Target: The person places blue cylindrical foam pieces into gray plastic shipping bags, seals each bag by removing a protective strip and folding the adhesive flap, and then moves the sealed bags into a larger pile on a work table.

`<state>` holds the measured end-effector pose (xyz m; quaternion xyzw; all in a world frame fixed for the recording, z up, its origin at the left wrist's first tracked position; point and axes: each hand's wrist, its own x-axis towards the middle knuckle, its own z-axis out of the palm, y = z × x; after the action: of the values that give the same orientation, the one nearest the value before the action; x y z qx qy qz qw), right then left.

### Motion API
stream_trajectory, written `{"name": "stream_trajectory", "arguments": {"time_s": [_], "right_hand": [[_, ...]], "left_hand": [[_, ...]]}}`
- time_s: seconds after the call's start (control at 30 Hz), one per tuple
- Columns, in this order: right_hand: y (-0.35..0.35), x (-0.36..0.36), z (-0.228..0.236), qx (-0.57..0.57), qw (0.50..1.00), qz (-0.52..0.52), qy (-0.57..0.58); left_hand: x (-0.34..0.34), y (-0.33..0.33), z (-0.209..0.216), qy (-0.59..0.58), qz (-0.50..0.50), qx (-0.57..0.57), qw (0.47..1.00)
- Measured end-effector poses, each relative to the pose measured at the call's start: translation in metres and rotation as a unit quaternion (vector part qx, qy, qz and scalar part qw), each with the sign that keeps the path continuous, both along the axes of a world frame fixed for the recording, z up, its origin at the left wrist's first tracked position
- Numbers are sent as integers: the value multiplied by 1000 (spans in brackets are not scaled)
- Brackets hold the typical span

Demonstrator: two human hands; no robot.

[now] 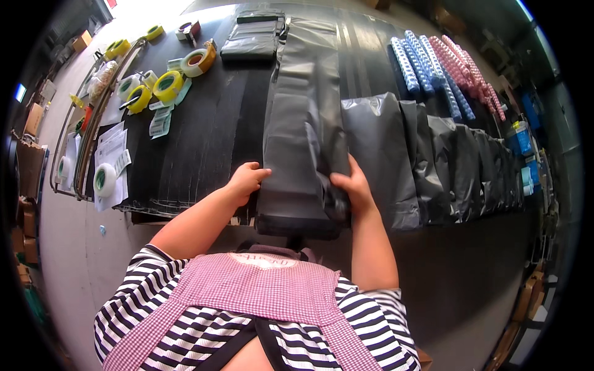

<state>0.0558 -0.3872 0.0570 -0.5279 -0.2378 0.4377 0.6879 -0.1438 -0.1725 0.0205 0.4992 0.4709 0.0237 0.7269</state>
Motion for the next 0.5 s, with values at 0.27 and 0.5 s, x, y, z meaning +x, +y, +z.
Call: {"name": "stream_trajectory", "arguments": {"time_s": [0.27, 0.5], "right_hand": [[-59, -21, 15, -378, 767, -127, -503], [-17, -36, -11, -530, 638, -41, -557]], "left_hand": [[50, -8, 5, 71, -220, 319, 919], [32, 51, 6, -45, -180, 338, 923]]}}
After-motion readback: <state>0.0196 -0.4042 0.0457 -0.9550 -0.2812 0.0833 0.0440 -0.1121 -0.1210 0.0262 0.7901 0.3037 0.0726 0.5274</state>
